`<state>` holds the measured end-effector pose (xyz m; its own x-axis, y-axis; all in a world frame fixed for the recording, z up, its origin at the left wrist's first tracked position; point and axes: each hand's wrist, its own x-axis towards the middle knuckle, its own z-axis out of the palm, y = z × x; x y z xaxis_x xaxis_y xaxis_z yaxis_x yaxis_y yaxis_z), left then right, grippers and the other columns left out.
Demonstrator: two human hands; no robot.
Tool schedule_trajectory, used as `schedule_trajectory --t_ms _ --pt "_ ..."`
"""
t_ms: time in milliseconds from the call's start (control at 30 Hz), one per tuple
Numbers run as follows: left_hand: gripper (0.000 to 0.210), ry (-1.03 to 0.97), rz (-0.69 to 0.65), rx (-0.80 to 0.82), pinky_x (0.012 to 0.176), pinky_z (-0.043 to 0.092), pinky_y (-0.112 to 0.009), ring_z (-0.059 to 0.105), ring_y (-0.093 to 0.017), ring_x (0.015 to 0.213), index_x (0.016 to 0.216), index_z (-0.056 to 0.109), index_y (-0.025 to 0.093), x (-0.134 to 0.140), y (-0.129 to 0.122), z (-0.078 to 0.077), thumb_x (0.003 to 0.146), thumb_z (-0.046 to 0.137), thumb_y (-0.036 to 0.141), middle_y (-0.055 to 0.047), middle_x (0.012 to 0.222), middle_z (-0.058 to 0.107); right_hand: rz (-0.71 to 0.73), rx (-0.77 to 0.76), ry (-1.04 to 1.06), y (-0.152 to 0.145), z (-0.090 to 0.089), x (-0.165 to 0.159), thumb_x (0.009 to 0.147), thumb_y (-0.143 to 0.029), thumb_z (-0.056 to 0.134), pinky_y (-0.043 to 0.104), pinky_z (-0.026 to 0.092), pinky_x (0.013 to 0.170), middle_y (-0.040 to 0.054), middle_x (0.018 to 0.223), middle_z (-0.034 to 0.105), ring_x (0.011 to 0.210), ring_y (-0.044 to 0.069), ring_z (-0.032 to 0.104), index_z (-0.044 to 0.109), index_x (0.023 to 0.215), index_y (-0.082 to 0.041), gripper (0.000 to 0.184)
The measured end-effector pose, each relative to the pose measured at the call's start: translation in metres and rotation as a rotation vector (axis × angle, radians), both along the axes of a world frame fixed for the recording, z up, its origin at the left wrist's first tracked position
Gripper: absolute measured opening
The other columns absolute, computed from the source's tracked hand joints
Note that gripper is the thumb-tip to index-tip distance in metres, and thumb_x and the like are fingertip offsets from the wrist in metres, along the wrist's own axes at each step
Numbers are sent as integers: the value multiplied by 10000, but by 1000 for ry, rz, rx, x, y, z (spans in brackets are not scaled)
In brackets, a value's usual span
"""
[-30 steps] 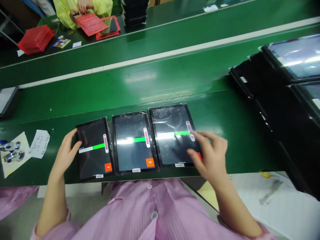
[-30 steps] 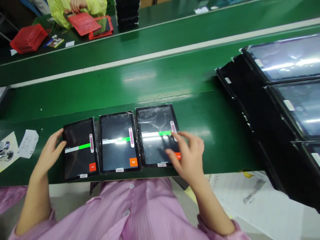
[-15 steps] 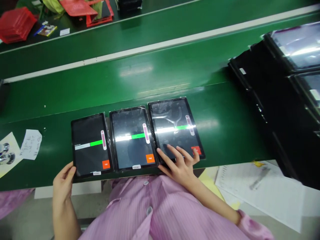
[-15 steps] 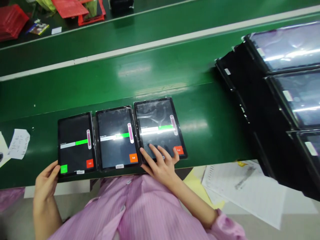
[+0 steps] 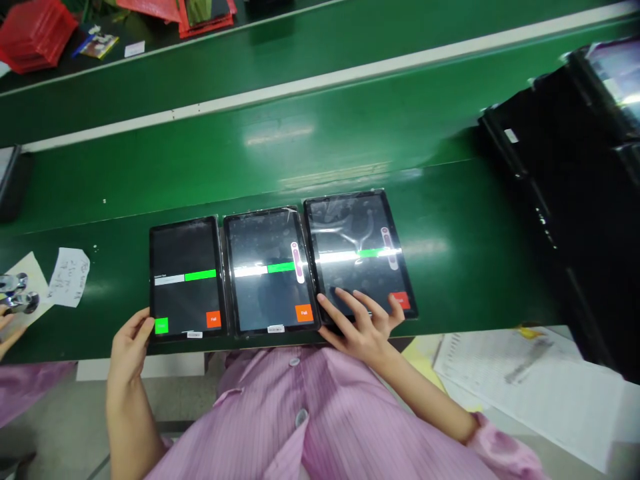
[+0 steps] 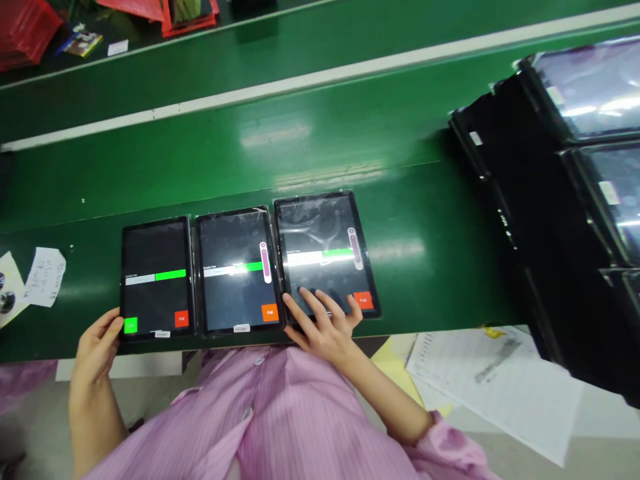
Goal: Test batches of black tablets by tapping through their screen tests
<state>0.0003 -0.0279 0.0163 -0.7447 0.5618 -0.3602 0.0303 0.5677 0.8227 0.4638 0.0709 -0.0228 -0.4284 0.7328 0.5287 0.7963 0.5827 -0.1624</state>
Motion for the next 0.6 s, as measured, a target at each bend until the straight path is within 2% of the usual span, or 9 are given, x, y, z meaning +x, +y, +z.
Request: schedule_trajectory --t_ms 133,333,600 --pt "652 -67 -14 30 621 521 -251 640 -176 723 955 730 183 -1 3 3 464 889 581 -45 870 724 -38 2 -8 -2 -6 -1 768 -615 737 524 158 1116 6 1158 732 999 286 583 581 1390 -501 651" --pt "592 -162 -118 88 622 498 -216 623 -153 723 945 707 182 1 7 5 542 888 576 -19 828 694 15 209 91 0 -5 -4 856 -693 625 504 284 1078 59 1086 717 1003 262 555 627 1360 -336 618" --pt "589 -87 -126 91 636 489 -240 600 -159 722 955 695 188 -3 4 0 558 860 590 -19 835 676 19 219 82 3 1 -5 928 -676 530 498 296 1064 78 1049 711 981 259 555 624 1344 -268 591"
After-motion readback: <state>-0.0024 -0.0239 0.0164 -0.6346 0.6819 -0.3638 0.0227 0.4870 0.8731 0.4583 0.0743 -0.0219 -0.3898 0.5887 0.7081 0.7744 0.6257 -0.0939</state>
